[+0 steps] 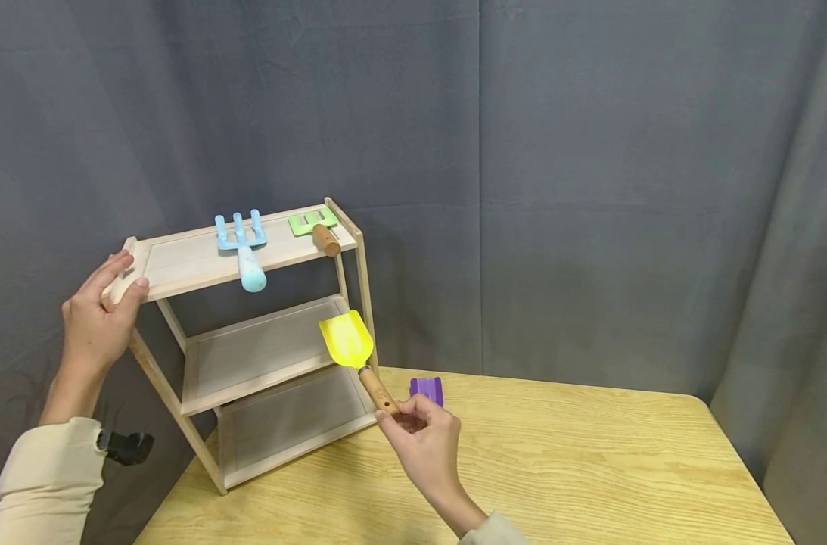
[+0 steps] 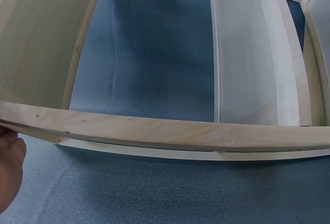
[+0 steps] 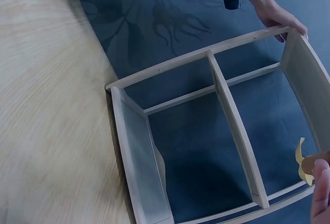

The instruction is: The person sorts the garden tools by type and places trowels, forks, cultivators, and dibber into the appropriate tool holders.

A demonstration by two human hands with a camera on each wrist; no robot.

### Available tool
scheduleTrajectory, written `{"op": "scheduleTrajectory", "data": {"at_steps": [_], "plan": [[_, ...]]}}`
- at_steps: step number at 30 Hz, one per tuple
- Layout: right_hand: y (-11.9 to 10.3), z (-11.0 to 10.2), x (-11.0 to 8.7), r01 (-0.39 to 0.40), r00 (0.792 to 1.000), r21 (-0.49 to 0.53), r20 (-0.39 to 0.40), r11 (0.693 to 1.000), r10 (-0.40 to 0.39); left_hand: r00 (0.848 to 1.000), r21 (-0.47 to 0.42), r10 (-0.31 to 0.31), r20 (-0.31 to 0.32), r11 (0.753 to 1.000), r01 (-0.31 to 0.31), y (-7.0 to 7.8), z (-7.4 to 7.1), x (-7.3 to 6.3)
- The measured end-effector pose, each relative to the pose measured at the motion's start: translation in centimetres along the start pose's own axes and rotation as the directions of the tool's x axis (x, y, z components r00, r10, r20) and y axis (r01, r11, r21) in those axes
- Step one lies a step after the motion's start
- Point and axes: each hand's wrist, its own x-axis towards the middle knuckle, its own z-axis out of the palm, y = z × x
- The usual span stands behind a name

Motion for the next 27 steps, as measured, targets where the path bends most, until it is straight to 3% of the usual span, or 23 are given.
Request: {"op": "scheduleTrajectory", "data": {"at_steps": [5, 11, 14, 16, 23, 27], "plan": [[-0.4, 0.5, 0.6, 0.006, 1.0, -0.031, 0.01, 0.999, -0.006, 1.0, -0.002, -0.006, 0.002, 1.0, 0.006, 0.1, -0.1, 0.1], [-3.2, 1.1, 1.2, -0.001, 1.0, -0.043, 0.012, 0.999, 0.002, 1.0, 0.0, -0.008, 0.004, 1.0, 0.008, 0.1, -0.2, 0.0], [-3.5, 1.4, 1.6, -0.009, 1.0, -0.044, 0.009, 0.999, 0.01, 1.0, 0.0, -0.009, 0.005, 1.0, 0.009, 0.1, -0.2, 0.0], [-3.3, 1.6, 1.7, 0.0, 1.0, -0.033, 0.002, 0.999, 0.0, 1.0, 0.001, -0.012, 0.005, 1.0, 0.012, 0.1, -0.2, 0.0], [0.6, 2.4, 2.6, 0.057, 0.998, -0.058, 0.009, 0.997, -0.056, 1.0, 0.004, -0.009, 0.004, 1.0, 0.009, -0.1, -0.2, 0.0], [1.0, 2.7, 3.0, 0.073, 0.997, -0.07, 0.016, 0.995, -0.072, 1.0, 0.007, -0.006, 0.009, 1.0, 0.006, 0.0, -0.2, 0.0]]}}
